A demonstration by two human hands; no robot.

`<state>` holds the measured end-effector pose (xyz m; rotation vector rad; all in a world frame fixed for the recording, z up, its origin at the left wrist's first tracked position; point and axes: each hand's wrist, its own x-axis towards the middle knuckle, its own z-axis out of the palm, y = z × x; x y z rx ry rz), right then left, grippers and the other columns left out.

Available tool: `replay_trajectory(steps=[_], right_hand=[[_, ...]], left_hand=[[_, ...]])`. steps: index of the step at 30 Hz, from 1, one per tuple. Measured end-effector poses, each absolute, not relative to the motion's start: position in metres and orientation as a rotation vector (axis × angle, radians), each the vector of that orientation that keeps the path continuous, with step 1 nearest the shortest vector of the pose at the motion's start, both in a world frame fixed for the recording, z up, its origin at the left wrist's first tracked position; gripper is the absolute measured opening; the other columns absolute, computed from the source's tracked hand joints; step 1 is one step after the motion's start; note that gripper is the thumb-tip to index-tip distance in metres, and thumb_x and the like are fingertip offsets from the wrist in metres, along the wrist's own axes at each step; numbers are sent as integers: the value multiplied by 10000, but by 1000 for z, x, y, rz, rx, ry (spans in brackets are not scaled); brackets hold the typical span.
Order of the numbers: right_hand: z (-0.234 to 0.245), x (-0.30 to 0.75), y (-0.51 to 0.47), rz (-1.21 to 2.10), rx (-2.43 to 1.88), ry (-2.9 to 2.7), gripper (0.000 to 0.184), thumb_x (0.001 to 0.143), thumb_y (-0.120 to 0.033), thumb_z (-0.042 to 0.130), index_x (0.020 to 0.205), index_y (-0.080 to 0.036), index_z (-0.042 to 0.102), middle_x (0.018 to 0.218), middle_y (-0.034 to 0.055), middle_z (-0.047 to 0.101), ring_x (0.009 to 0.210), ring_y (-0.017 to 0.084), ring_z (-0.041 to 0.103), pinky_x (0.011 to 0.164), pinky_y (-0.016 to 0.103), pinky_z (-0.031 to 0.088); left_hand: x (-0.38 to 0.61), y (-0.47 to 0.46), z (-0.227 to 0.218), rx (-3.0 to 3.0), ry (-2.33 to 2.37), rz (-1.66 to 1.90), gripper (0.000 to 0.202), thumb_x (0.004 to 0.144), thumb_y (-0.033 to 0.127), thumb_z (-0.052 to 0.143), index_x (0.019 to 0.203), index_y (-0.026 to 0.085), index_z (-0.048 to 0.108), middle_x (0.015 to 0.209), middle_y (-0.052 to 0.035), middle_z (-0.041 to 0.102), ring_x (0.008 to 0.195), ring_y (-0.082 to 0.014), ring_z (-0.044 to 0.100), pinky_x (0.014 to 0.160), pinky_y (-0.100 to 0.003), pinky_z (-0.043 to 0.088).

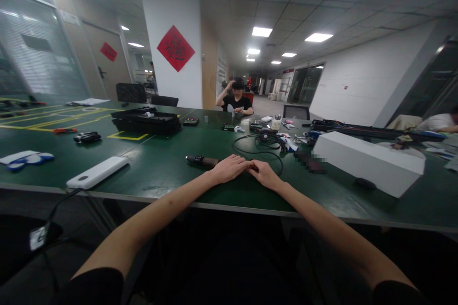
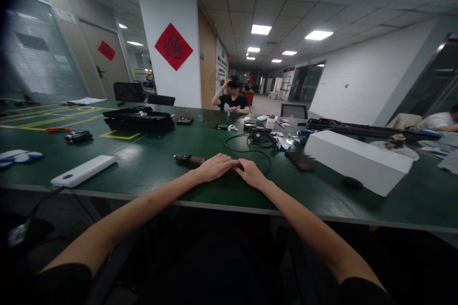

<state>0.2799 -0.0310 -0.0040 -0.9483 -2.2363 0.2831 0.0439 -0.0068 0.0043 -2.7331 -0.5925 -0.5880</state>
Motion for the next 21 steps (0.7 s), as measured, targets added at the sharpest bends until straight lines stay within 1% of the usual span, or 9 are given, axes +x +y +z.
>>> replay_trajectory(steps=[4,7,11,14,18,21], right_hand=[[-5,279,-30,279,-952,-2239,51,962,-224,615,959,-189,652,868,34,663,777,185,574,719,285,425],[-5,279,-31,279,-943,-2230,53,964,-221,613,961,-188,653,867,31,666,771,182,570,717,282,423],[-4,279,-32,278,-929,-2225,53,963,-221,618,966,-190,661,878,33,674,780,185,578,731,283,426],[-3,280,-31,279,-930,-2232,59,966,-229,619,959,-195,667,873,34,674,780,190,582,730,287,428],[-4,280,-30,277,-933,-2243,63,967,-224,614,974,-195,670,878,38,675,783,194,586,735,293,437],[-4,280,-30,270,-926,-2245,75,973,-224,602,981,-198,672,893,41,680,796,196,591,753,298,445]], left_hand=[[44,-5,2,-2734,-581,-585,389,1068,349,445,1442,244,458,1180,-75,625,1080,-227,599,958,-366,435],[44,-5,2,-2735,-586,-597,372,1078,325,414,1439,247,460,1154,-69,629,1051,-217,607,937,-359,445],[44,-5,2,-2736,-568,-589,414,1066,365,449,1461,241,437,1172,-77,625,1081,-233,602,931,-364,458],[43,-5,2,-2728,-579,-590,380,1076,319,407,1446,247,454,1153,-74,628,1056,-225,606,921,-364,465],[43,-5,1,-2726,-561,-594,399,1060,314,441,1453,239,444,1175,-79,623,1092,-231,598,946,-368,465],[43,-5,1,-2727,-555,-594,371,1069,302,419,1432,242,466,1169,-78,623,1082,-223,601,955,-366,463]])
